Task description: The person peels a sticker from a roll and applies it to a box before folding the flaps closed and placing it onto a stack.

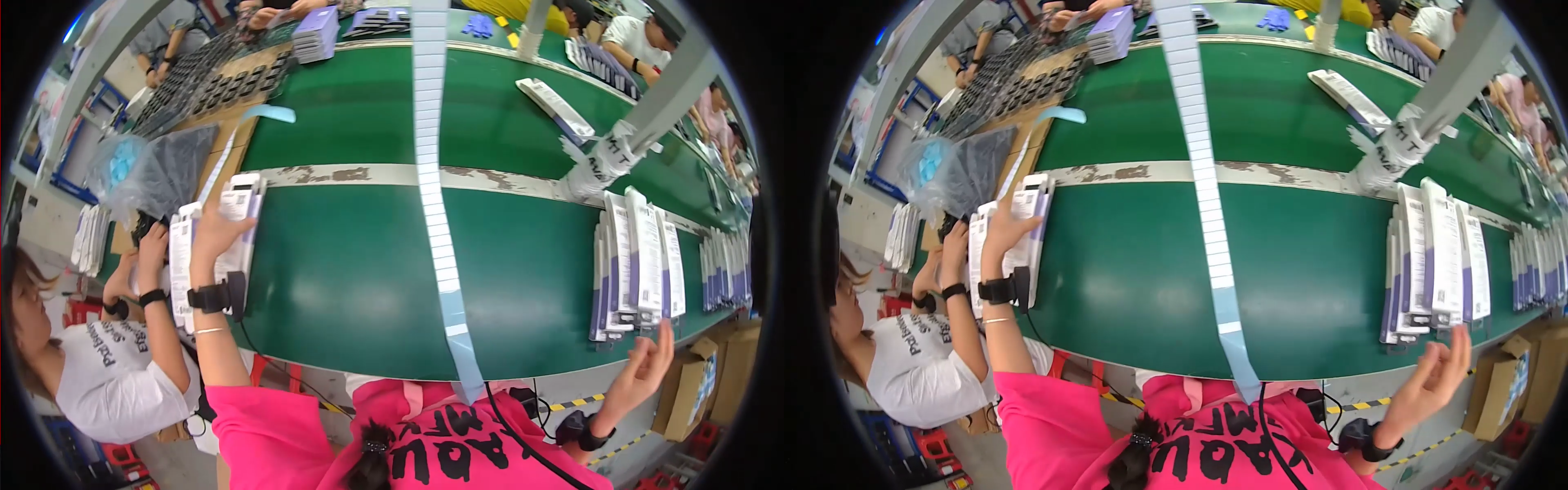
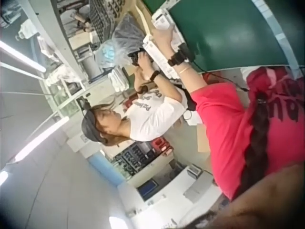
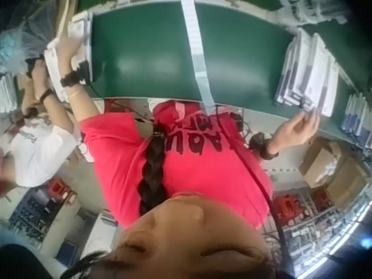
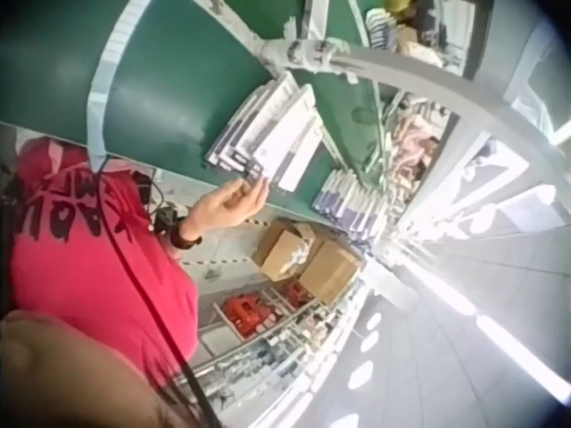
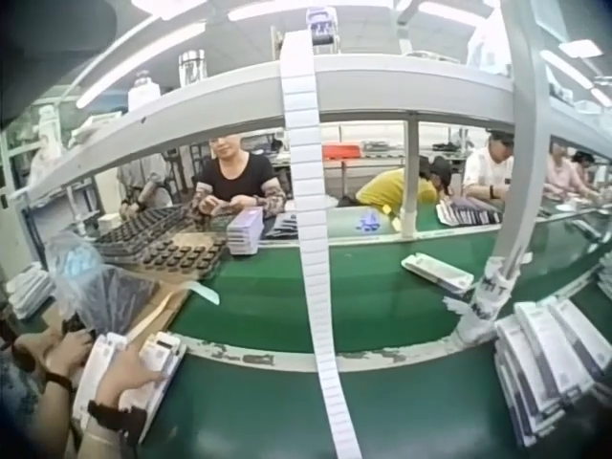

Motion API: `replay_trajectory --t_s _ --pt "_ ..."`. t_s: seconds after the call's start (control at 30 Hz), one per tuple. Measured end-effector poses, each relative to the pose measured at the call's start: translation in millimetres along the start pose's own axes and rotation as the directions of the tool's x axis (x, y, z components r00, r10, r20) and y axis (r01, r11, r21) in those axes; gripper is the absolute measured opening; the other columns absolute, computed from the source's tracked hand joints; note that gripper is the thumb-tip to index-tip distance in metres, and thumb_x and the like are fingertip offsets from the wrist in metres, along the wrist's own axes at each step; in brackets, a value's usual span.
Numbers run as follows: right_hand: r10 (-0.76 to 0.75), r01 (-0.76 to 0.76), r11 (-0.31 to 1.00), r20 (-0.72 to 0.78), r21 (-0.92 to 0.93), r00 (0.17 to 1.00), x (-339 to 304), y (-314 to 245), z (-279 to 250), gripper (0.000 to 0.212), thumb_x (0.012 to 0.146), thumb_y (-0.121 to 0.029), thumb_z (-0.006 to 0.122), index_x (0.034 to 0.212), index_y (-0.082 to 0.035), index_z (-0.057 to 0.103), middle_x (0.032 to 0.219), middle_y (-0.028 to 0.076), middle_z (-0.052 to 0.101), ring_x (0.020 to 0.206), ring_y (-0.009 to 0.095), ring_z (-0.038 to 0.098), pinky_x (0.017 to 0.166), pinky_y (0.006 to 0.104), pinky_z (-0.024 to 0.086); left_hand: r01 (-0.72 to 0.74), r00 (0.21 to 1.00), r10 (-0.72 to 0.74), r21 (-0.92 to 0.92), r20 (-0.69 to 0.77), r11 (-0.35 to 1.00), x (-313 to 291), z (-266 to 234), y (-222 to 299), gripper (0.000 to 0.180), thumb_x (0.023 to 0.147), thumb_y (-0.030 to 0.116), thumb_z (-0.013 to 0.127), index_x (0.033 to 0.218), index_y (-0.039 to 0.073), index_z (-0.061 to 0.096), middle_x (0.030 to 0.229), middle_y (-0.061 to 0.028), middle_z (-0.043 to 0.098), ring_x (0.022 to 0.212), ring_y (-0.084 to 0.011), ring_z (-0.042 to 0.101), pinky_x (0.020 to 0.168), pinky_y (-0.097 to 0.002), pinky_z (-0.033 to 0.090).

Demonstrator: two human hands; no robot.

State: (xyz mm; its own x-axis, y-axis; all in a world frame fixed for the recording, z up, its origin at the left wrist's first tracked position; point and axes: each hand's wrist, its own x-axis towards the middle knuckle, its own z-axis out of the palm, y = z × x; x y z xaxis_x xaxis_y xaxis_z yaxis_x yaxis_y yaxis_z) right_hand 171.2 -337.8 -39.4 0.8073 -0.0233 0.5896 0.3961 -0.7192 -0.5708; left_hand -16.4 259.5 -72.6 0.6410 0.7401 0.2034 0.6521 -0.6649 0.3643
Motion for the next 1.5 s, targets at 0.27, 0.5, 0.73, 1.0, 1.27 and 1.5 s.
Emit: replay_trajectory --t_s 0.27,0.5,0.73,1.0,1.27,1.5 --pt "-0.483 0.11 0.846 0.664 0.521 0.571 -11 -88 109 0.026 0.073 0.0 0.07 0.099 -0.002 0.066 0.108 0.011 0.063 0.099 0.032 0.058 0.084 0.0369 0.049 -0.007 0.973 -0.047 -0.232 -0.224 0.973 -50 -38 94 0.066 0.061 0.016 0.085 0.111 -0.007 0.048 0.1 -0.0183 0.06 0.091 -0.0294 0.06 0.081 -0.0377 0.048" --pt "-0.579 0.213 0.812 0.7 0.544 0.418 -38 -88 126 0.03 0.067 0.002 0.07 0.097 0.001 0.065 0.111 0.011 0.061 0.105 0.032 0.054 0.085 0.0387 0.049 0.518 0.826 0.249 -0.855 0.506 0.019 -153 46 190 0.05 0.088 0.036 0.064 0.12 -0.002 0.052 0.112 -0.0149 0.062 0.089 -0.0178 0.062 0.076 -0.0289 0.051" --pt "-0.649 0.284 0.76 0.663 0.584 0.374 -47 -80 117 0.032 0.067 0.003 0.066 0.099 0.004 0.063 0.108 0.014 0.06 0.103 0.035 0.053 0.088 0.0388 0.048 0.696 0.692 0.336 -0.715 0.639 -0.074 -154 118 222 0.049 0.099 0.031 0.047 0.132 -0.004 0.041 0.123 -0.0191 0.057 0.106 -0.0258 0.06 0.092 -0.0377 0.05" --pt "-0.598 0.227 0.8 0.713 0.555 0.366 -44 -80 116 0.039 0.068 0.0 0.072 0.106 -0.004 0.065 0.12 0.011 0.054 0.105 0.033 0.05 0.088 0.0393 0.047 0.781 0.625 0.381 -0.55 0.681 -0.297 -137 85 212 0.06 0.101 0.04 0.03 0.141 -0.004 0.028 0.133 -0.028 0.047 0.124 -0.0383 0.047 0.106 -0.0439 0.04" --pt "-0.57 0.193 0.819 0.723 0.541 0.391 -45 -81 118 0.036 0.065 0.0 0.073 0.1 -0.003 0.068 0.108 0.01 0.057 0.101 0.031 0.051 0.085 0.038 0.047 0.761 0.649 0.338 -0.587 0.682 -0.276 -136 87 213 0.06 0.1 0.04 0.035 0.139 -0.005 0.031 0.131 -0.0271 0.049 0.122 -0.0367 0.051 0.105 -0.0433 0.041" --pt "-0.542 0.124 0.832 0.748 0.54 0.383 -47 -82 125 0.025 0.063 0.004 0.071 0.087 -0.004 0.066 0.092 0.008 0.056 0.092 0.029 0.052 0.078 0.0372 0.047 0.771 0.632 0.365 -0.604 0.684 -0.204 -142 95 206 0.06 0.099 0.036 0.04 0.14 -0.007 0.029 0.133 -0.028 0.047 0.125 -0.0379 0.047 0.107 -0.0436 0.038"
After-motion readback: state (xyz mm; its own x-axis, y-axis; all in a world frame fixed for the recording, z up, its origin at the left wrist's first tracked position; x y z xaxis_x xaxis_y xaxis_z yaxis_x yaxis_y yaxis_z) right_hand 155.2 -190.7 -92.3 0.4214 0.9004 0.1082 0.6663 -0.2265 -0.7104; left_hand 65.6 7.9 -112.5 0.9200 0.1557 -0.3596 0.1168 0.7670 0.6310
